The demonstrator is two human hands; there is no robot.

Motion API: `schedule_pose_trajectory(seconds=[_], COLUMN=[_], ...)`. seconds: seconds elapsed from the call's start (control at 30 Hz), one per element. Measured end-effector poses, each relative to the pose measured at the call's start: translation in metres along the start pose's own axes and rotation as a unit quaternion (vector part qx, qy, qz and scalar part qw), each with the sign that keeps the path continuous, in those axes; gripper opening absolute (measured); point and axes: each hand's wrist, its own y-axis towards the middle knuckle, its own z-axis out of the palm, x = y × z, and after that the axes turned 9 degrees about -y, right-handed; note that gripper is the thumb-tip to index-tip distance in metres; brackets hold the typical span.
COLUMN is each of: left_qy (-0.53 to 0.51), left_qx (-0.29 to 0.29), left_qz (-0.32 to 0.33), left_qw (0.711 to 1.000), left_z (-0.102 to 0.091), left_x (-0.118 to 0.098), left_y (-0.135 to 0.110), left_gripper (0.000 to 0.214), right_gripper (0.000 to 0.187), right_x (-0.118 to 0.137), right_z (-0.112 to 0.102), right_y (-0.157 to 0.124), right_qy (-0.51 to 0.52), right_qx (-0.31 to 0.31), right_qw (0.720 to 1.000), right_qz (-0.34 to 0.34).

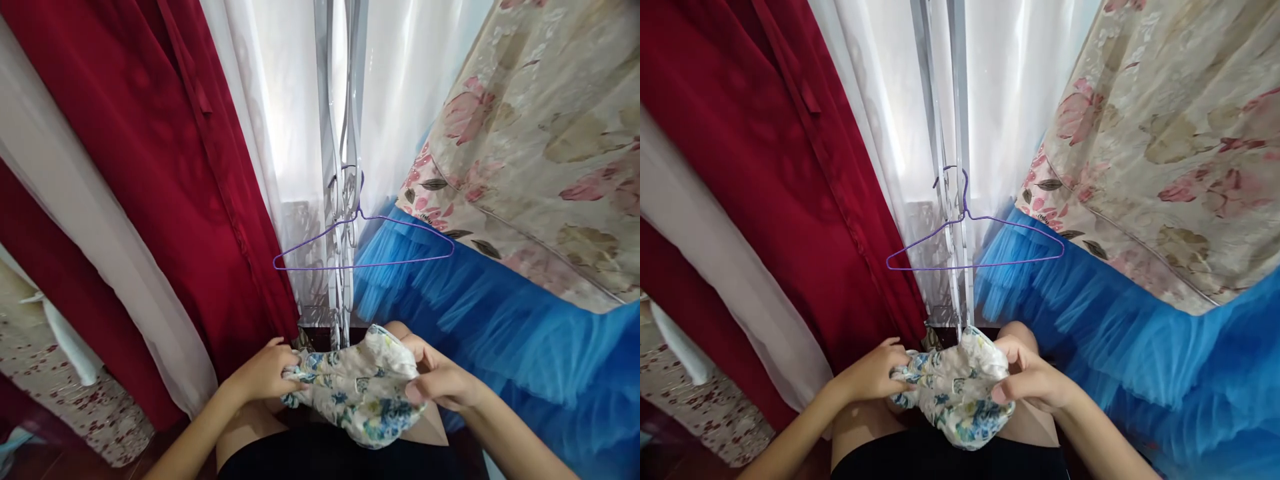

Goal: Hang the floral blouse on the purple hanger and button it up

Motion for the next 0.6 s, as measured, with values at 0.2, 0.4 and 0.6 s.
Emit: schedule_pose_trajectory(seconds=[0.2,0.4,0.6], left_qy=[0.111,0.178,0.228], left_qx=[-0.023,-0.091,-0.200], left_qz=[-0.062,-0.044,-0.015], left_qw=[0.992,0.979,0.953], left_z=[-0.052,-0.095,-0.154], left_x=[0.005,0.003,-0.005], left_y=[-0.014,-0.010,0.027], left_gripper=[0.037,0.029,0.036], right_gripper=[0.020,0.046,0.035], right_x=[0.045,0.073,0.052], right_z=[-0.032,-0.063,-0.098], right_y=[0.011,0.030,0.070], right_qy=[-0.176,-0.509,-0.616], right_qx=[-0.058,-0.159,-0.216], right_qw=[0.983,0.845,0.755], right_qz=[0.012,-0.045,-0.063])
